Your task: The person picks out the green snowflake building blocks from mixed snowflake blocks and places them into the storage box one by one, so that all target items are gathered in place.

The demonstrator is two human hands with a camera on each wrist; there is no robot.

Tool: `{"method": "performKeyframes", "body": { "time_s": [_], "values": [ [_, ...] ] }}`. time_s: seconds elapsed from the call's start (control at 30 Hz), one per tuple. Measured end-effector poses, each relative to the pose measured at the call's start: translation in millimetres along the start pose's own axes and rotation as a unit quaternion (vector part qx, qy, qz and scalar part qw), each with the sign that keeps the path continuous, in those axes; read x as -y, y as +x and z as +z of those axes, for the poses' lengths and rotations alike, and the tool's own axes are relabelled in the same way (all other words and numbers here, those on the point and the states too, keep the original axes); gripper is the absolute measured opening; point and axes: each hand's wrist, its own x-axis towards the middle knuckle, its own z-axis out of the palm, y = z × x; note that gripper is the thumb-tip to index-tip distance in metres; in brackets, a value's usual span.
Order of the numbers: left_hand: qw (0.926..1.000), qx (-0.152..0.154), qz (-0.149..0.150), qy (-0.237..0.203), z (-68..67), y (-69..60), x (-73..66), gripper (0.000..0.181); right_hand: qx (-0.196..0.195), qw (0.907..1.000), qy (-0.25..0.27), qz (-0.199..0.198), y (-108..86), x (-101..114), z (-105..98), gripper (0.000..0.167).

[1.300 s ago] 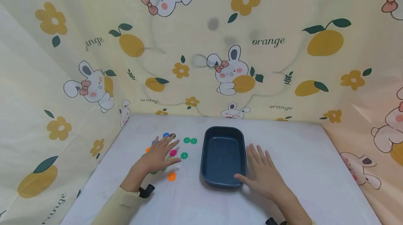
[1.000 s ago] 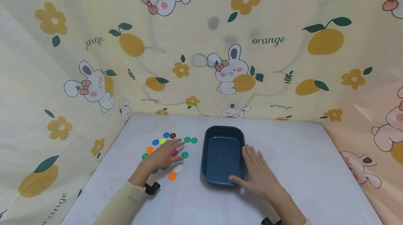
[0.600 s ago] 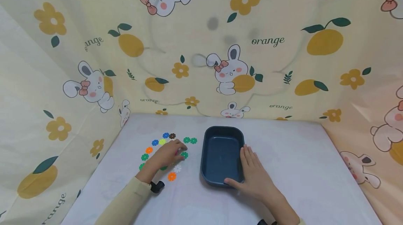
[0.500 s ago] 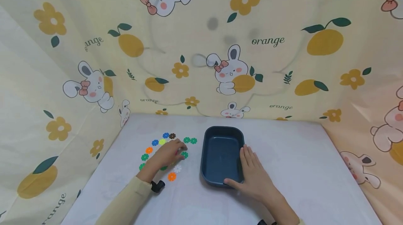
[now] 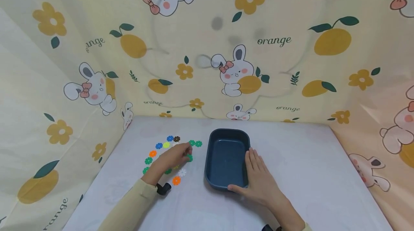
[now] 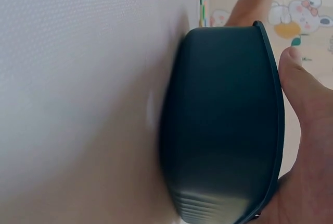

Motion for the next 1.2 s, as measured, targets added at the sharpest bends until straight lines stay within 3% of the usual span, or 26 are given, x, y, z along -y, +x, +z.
{"method": "performKeyframes", "body": {
  "time_s": [0.23, 0.47, 0.67, 0.9, 1.2],
  "values": [
    [0.9953, -0.031, 0.045, -0.080, -13.1, 1.6, -23.2, 0.010, 0.000, 1.0000, 0.000, 0.000, 0.4, -0.3, 2.1, 0.137],
    [0.9910, -0.059, 0.062, -0.103, -28.2, 8.2, -57.5, 0.008, 0.002, 1.0000, 0.000, 0.008, 1.1, 1.0, 2.5, 0.137],
    [0.9845, -0.022, 0.099, -0.143, -26.4, 19.0, -80.0, 0.011, 0.003, 0.9999, 0.000, 0.013, 1.6, 1.1, 2.7, 0.138],
    [0.9818, 0.035, 0.118, -0.144, -9.3, 35.2, -96.5, 0.012, 0.004, 0.9997, 0.014, 0.018, 1.7, 2.9, 3.5, 0.137],
    [0.9742, 0.104, 0.186, -0.075, 15.9, 61.2, -110.3, 0.011, 0.002, 0.9998, 0.014, 0.010, 1.5, 5.3, 1.6, 0.133]
  ]
}}
